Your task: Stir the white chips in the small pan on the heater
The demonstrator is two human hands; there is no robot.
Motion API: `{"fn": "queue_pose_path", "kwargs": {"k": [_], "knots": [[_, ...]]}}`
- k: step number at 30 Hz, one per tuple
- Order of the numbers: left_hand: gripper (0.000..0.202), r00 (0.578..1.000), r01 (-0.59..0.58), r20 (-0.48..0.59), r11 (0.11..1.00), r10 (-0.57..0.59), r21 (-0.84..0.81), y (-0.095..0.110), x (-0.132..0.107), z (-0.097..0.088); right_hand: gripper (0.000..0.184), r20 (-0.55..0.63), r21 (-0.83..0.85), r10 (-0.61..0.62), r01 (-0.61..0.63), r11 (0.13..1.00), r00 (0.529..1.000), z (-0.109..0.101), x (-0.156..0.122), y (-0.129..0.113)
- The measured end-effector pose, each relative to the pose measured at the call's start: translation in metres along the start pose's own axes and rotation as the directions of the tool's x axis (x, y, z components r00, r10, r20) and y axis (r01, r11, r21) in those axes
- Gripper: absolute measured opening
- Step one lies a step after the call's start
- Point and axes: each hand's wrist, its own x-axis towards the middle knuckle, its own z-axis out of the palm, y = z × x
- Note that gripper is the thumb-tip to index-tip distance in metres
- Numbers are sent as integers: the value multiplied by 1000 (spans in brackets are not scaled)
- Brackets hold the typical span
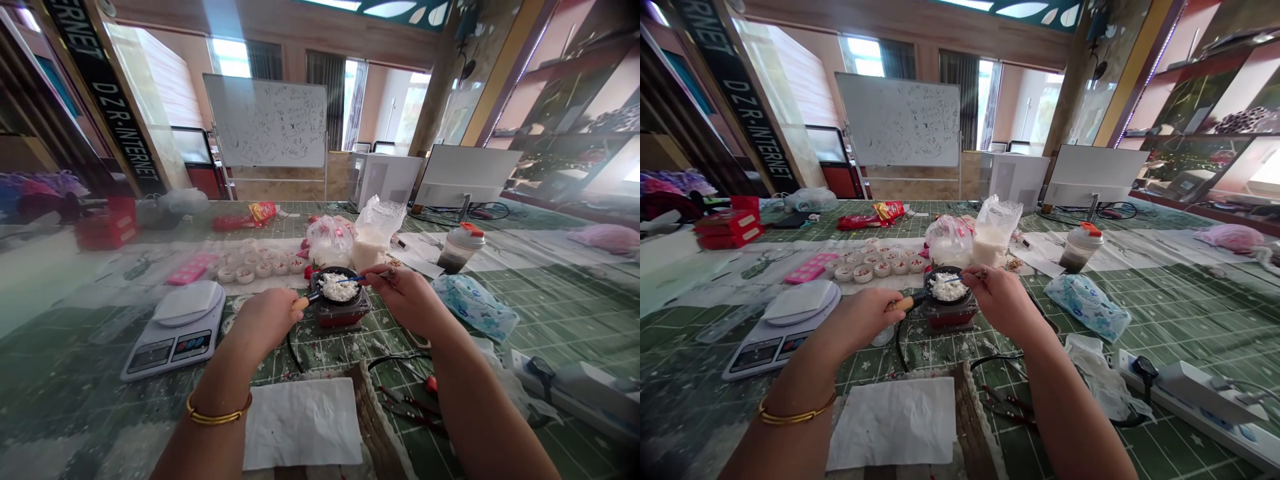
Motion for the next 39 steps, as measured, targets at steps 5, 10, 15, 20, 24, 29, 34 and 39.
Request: {"fn": "queue_pose_path", "kwargs": {"k": [5, 10, 15, 20, 24, 29, 34, 39], "knots": [[20, 1000, -2, -5, 1000, 2, -11, 0, -1, 0, 29, 52, -1, 10, -10, 1000, 999, 5, 2, 0], [18, 1000, 2, 1, 1000, -2, -6, 0, 1, 1, 29, -65, -41, 63, -65, 997, 996, -4, 1, 5], [17, 1000, 16, -7, 1000, -16, 7, 1, 3, 3, 29, -40, -161, 64, -70, 984, 997, -7, -4, -1], [17, 1000, 8, -2, 1000, -8, 10, 1, 1, 2, 28, 16, -40, 12, -11, 999, 1000, 1, -3, -5], [18, 1000, 3, -1, 1000, -3, 19, 1, 1, 2, 27, -62, -21, 3, -5, 1000, 998, -3, -5, -6], [17, 1000, 2, 5, 1000, -2, 6, 2, 1, 1, 28, 46, 24, -35, 34, 999, 998, 1, -5, -5], [18, 1000, 10, 3, 1000, -10, -1, 1, 0, 0, 27, -37, -58, 32, -34, 998, 999, 6, 3, 3], [19, 1000, 5, -6, 1000, -5, -4, 0, 1, 1, 29, -109, -110, 28, -40, 993, 994, 8, 5, 6]]}}
